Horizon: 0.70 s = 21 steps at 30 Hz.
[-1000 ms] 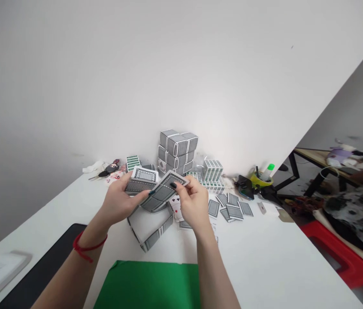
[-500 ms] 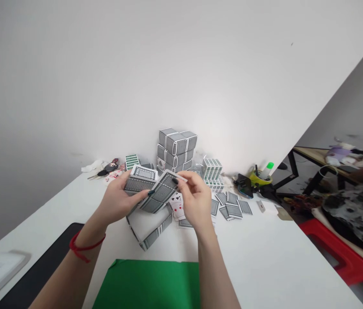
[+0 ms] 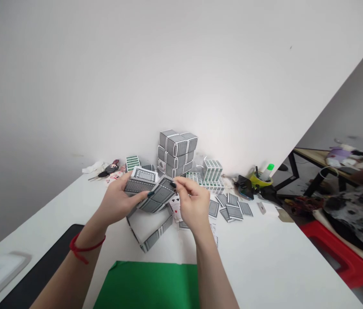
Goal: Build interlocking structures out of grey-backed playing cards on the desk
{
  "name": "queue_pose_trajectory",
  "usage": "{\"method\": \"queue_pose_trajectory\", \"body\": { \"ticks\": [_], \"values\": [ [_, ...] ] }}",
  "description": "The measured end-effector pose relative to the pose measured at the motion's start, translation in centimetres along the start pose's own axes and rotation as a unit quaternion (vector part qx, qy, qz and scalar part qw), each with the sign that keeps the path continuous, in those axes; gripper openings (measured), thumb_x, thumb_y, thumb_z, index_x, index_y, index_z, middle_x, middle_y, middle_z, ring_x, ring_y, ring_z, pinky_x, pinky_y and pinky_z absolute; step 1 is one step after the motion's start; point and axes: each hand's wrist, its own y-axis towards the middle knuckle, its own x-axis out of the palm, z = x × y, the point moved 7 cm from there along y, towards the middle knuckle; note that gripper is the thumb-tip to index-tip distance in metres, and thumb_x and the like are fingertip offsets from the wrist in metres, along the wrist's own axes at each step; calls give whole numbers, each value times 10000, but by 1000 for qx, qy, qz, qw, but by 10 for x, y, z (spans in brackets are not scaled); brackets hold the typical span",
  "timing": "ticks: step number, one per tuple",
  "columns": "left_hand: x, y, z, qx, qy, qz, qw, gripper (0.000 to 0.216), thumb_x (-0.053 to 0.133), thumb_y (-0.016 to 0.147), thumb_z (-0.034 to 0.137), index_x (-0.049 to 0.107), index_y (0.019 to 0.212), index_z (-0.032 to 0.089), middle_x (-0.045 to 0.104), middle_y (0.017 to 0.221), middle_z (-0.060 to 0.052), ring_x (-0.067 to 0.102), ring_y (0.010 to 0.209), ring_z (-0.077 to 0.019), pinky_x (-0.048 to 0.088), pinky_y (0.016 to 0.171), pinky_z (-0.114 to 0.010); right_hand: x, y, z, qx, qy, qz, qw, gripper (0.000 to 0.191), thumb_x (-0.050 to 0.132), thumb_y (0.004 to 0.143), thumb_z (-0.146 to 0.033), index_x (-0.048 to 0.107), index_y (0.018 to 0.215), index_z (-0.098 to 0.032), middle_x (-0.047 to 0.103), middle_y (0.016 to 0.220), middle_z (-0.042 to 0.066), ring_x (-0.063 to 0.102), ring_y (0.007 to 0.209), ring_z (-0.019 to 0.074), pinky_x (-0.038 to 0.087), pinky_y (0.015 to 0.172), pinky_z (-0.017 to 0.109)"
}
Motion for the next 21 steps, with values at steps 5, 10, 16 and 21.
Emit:
{"method": "queue_pose_trajectory", "body": {
  "ticks": [5, 10, 16, 21],
  "values": [
    [1, 0, -3, -1, 1, 0, 1000, 309, 615, 726, 195, 587, 1032, 168, 679, 925, -34, 631, 813, -174, 516, 744, -270, 1, 0, 2, 13, -2, -12, 1000, 158, 577, 758, -280, 715, 757, -203, 698, 738, 20, 612, 683, 161, 483, 605, 262],
    [1, 0, -2, -9, -8, -5, 1000, 305, 605, 728, 197, 593, 1031, 164, 684, 914, -42, 637, 800, -183, 523, 744, -289, 3, 0, 3, 23, 8, -27, 999, 166, 580, 760, -287, 722, 786, -205, 705, 754, 17, 617, 697, 165, 489, 633, 273],
    [1, 0, -2, -17, -15, -12, 1000, 299, 606, 723, 210, 595, 1019, 165, 688, 905, -47, 642, 790, -190, 529, 741, -304, 4, -1, 5, 28, 2, -37, 999, 168, 587, 759, -290, 729, 801, -211, 715, 780, 18, 634, 721, 179, 503, 656, 292],
    [1, 0, -4, -18, -15, -11, 1000, 300, 603, 720, 199, 596, 1018, 161, 688, 903, -47, 641, 792, -187, 526, 738, -294, 3, -2, 4, 27, -6, -40, 999, 163, 581, 766, -266, 727, 811, -208, 724, 806, 20, 652, 740, 183, 516, 670, 293]
  ]
}}
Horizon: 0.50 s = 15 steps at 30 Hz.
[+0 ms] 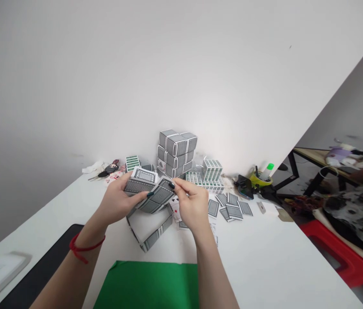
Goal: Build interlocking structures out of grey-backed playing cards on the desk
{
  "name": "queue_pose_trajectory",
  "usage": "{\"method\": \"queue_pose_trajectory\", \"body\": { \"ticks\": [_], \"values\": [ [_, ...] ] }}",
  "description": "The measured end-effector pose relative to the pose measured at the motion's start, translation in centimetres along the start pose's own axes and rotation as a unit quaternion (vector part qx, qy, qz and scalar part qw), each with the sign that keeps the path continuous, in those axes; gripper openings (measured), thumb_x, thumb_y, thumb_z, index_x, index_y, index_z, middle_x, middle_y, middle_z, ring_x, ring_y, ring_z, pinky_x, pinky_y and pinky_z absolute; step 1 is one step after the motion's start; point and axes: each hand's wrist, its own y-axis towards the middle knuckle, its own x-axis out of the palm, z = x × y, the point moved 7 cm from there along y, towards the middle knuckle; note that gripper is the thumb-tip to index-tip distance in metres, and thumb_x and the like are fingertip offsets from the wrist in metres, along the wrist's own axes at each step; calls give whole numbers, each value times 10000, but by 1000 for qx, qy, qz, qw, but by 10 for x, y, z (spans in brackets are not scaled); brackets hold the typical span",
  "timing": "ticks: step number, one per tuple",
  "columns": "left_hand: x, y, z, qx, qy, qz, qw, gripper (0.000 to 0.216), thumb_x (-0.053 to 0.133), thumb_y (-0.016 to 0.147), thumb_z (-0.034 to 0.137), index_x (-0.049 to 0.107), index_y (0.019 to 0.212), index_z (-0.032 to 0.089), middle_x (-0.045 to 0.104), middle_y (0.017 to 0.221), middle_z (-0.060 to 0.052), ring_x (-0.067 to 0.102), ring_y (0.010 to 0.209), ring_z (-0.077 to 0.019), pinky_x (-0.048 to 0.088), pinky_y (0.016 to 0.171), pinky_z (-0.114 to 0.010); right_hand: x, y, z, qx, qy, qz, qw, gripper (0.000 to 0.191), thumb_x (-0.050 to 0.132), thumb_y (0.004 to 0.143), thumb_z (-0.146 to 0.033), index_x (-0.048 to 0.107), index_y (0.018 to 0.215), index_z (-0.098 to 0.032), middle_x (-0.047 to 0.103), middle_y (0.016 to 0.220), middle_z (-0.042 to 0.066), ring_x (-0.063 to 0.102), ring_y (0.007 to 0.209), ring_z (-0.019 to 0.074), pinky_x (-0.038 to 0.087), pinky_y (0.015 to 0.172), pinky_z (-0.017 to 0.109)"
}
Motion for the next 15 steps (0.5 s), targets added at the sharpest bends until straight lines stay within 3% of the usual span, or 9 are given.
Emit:
{"method": "queue_pose_trajectory", "body": {
  "ticks": [3, 5, 10, 12, 15],
  "values": [
    [0, 0, 0, -2, 6, 10, 1000, 298, 613, 715, 214, 597, 1008, 164, 686, 907, -46, 638, 804, -191, 523, 748, -297, 1, 0, -3, -19, -35, -1, 999, 180, 557, 793, -257, 721, 852, -214, 725, 844, 24, 661, 775, 190, 528, 703, 309],
    [0, 1, 0, -12, 6, 23, 1000, 294, 619, 710, 219, 597, 997, 160, 685, 907, -48, 637, 806, -194, 525, 748, -306, 3, -1, -12, -78, -90, 15, 993, 226, 518, 824, -244, 696, 961, -222, 711, 943, 35, 651, 868, 202, 522, 789, 350],
    [-5, 3, 1, -44, -40, 73, 996, 291, 631, 693, 199, 587, 975, 141, 690, 898, -58, 647, 801, -190, 536, 730, -297, 13, -18, -44, -296, -239, 125, 916, 355, 481, 846, -161, 577, 1179, -237, 591, 1212, 63, 458, 1211, 248, 392, 999, 486],
    [-8, 3, 1, -47, -57, 82, 994, 283, 630, 694, 194, 581, 967, 136, 692, 901, -61, 650, 802, -187, 537, 732, -293, 26, -23, -47, -338, -263, 98, 898, 374, 487, 847, -146, 554, 1204, -239, 598, 1203, 67, 449, 1223, 252, 384, 1008, 499],
    [-13, 2, 4, -34, -55, 87, 994, 274, 624, 704, 201, 581, 966, 133, 690, 916, -65, 649, 816, -190, 533, 753, -300, 42, -26, -44, -345, -268, 37, 899, 407, 459, 864, -136, 496, 1264, -199, 567, 1243, 93, 439, 1235, 241, 381, 1023, 474]
  ]
}}
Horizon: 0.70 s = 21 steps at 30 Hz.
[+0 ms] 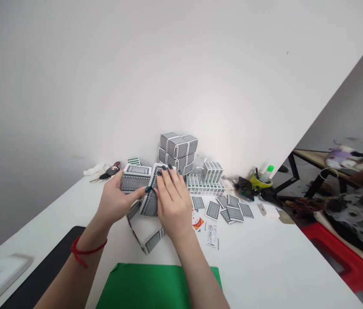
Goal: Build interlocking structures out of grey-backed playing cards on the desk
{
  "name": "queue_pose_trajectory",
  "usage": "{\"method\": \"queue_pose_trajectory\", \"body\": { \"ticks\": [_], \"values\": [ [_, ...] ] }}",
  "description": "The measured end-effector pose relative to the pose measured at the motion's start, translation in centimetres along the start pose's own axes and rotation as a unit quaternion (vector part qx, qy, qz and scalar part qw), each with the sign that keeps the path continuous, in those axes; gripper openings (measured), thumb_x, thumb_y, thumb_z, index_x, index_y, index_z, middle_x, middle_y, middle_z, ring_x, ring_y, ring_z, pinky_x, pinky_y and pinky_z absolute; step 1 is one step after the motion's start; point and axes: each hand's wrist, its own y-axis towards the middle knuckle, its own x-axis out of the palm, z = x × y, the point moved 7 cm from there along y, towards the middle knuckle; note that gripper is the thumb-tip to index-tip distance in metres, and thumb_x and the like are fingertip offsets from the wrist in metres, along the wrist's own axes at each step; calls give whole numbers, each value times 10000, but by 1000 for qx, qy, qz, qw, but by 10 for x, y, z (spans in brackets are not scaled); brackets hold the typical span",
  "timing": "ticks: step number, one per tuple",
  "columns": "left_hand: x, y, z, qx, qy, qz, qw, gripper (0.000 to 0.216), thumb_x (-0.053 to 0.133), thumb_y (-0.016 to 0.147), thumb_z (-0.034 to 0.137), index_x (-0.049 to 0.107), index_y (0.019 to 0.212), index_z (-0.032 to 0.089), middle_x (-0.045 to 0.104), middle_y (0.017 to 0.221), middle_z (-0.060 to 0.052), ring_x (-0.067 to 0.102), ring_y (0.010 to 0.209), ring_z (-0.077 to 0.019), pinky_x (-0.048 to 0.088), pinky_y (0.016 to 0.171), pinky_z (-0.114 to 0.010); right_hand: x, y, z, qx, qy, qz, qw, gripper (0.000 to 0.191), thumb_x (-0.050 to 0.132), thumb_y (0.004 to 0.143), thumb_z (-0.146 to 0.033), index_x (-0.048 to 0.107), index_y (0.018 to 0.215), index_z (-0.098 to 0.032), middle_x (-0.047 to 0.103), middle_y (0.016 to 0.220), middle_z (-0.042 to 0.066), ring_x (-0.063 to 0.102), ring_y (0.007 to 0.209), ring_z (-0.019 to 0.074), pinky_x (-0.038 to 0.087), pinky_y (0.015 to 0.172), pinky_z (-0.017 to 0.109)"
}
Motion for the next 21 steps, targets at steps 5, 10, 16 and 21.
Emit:
{"method": "queue_pose_trajectory", "body": {
  "ticks": [5, 10, 16, 21],
  "values": [
    [-6, -4, 7, 53, 62, -11, 997, 262, 613, 715, 218, 605, 971, 161, 688, 919, -51, 644, 820, -199, 530, 753, -301, 1, 1, 2, 39, 59, -5, 998, 387, 427, 878, -135, 522, 1242, -228, 582, 1220, 77, 492, 1181, 211, 434, 981, 416],
    [-1, -7, 10, 84, 88, -32, 992, 253, 600, 721, 197, 612, 972, 169, 690, 874, -41, 640, 778, -188, 524, 732, -283, -7, 0, 11, 110, 106, 28, 988, 263, 482, 857, -146, 658, 1031, -236, 680, 994, 63, 610, 942, 190, 494, 854, 368],
    [0, -6, 5, 87, 113, -37, 989, 180, 587, 725, 204, 617, 898, 165, 688, 819, -36, 635, 739, -181, 513, 700, -275, -6, -2, 16, 177, 129, 11, 976, 168, 536, 818, -168, 689, 817, -237, 705, 767, 11, 637, 711, 163, 472, 840, 368],
    [1, -4, 1, 52, 114, -42, 991, 182, 599, 711, 233, 619, 877, 162, 685, 784, -37, 632, 704, -188, 521, 666, -291, -4, -4, 28, 245, 175, -1, 954, 157, 548, 793, -206, 701, 771, -236, 706, 757, 11, 638, 704, 163, 497, 684, 287]
  ]
}}
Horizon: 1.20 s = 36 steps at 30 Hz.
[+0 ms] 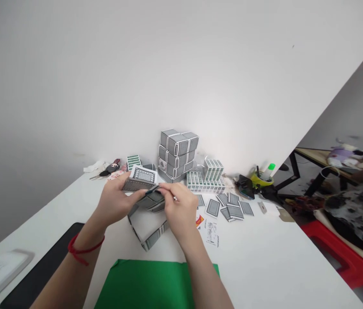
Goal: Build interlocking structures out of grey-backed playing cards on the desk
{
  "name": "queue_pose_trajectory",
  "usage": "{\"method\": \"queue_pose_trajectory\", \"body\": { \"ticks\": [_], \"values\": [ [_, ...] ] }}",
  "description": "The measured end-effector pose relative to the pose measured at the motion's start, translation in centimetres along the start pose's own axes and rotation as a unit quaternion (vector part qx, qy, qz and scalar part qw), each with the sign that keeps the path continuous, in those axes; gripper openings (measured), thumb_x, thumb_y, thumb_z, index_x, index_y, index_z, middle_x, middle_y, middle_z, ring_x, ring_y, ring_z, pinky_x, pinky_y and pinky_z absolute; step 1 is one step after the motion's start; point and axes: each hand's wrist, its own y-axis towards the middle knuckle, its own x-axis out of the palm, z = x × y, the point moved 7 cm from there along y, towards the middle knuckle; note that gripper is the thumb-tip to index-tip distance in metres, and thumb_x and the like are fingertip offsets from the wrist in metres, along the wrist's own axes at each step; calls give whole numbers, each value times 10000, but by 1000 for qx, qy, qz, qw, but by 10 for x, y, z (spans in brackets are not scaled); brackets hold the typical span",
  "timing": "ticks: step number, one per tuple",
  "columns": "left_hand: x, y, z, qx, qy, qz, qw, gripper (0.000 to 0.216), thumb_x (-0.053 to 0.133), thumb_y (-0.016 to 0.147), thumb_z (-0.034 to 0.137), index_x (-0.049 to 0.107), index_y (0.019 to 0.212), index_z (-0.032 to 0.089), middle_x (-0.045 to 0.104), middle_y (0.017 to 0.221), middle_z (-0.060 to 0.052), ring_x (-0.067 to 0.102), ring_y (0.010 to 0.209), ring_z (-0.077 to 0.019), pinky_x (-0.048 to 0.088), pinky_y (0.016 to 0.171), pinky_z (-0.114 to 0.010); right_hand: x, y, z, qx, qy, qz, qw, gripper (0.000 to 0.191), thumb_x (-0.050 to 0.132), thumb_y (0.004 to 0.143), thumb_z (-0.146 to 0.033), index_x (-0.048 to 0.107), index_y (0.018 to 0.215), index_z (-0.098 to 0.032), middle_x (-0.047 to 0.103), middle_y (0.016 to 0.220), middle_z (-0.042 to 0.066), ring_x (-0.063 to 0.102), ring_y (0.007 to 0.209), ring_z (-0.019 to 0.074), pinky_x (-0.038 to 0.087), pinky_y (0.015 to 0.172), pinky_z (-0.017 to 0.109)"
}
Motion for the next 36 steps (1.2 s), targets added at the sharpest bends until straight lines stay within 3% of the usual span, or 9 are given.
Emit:
{"method": "queue_pose_trajectory", "body": {
  "ticks": [10, 14, 20, 24, 27, 29, 31, 33, 36],
  "values": [
    [4, 7, -6, -84, -92, -1, 992, 203, 632, 659, 158, 604, 861, 155, 694, 809, -33, 649, 728, -183, 540, 658, -280, 8, 2, 51, 196, 101, -29, 975, 201, 625, 724, -354, 711, 780, -181, 714, 733, 35, 647, 662, 178, 515, 629, 284],
    [9, 6, -13, -103, -103, -8, 989, 212, 639, 661, 181, 601, 868, 151, 697, 831, -46, 653, 734, -187, 540, 652, -288, 14, -1, 66, 282, 148, -108, 942, 371, 581, 744, -491, 694, 734, -139, 688, 646, 54, 641, 590, 185, 527, 575, 303],
    [18, 4, -15, -122, -151, -53, 980, 235, 647, 662, 210, 597, 881, 141, 706, 854, -70, 665, 745, -204, 541, 643, -303, 8, 2, 61, 291, 262, -88, 916, 329, 691, 665, -432, 676, 823, -144, 695, 674, 27, 648, 627, 158, 527, 669, 300],
    [22, 3, -16, -124, -167, -52, 977, 269, 655, 662, 238, 607, 909, 142, 706, 894, -77, 664, 785, -214, 539, 687, -321, 5, 3, 64, 306, 281, -41, 909, 369, 728, 622, -405, 664, 860, -131, 695, 663, 31, 639, 610, 146, 515, 620, 272],
    [19, 4, -22, -146, -169, -27, 974, 283, 667, 651, 249, 615, 909, 145, 706, 909, -72, 660, 817, -219, 530, 733, -325, 1, 5, 75, 310, 283, -56, 906, 444, 708, 634, -438, 646, 958, -141, 706, 737, 50, 655, 660, 167, 520, 638, 295],
    [13, 5, -26, -161, -171, 1, 972, 295, 678, 643, 253, 617, 911, 146, 703, 926, -75, 655, 848, -226, 522, 764, -329, -7, 6, 92, 310, 223, -67, 922, 438, 663, 676, -444, 631, 1002, -153, 708, 788, 64, 664, 692, 186, 520, 649, 317],
    [8, 6, -31, -172, -182, 19, 968, 320, 687, 637, 256, 611, 928, 146, 698, 953, -82, 651, 871, -232, 515, 785, -338, -14, 5, 117, 305, 44, -94, 947, 337, 617, 719, -381, 646, 970, -157, 704, 772, 65, 662, 706, 199, 503, 660, 321],
    [6, 6, -34, -179, -192, 20, 965, 335, 692, 634, 257, 604, 937, 144, 694, 967, -86, 650, 873, -234, 511, 797, -348, -10, -1, 143, 288, -184, -162, 926, 206, 606, 725, -314, 674, 865, -179, 703, 793, 69, 653, 781, 216, 467, 739, 327],
    [7, 6, -35, -180, -188, 12, 965, 322, 689, 636, 249, 606, 929, 145, 692, 963, -82, 648, 868, -232, 507, 795, -348, 12, -18, 170, 295, -226, -173, 912, 171, 612, 721, -266, 670, 849, -168, 694, 906, 111, 625, 916, 244, 430, 798, 318]
  ]
}}
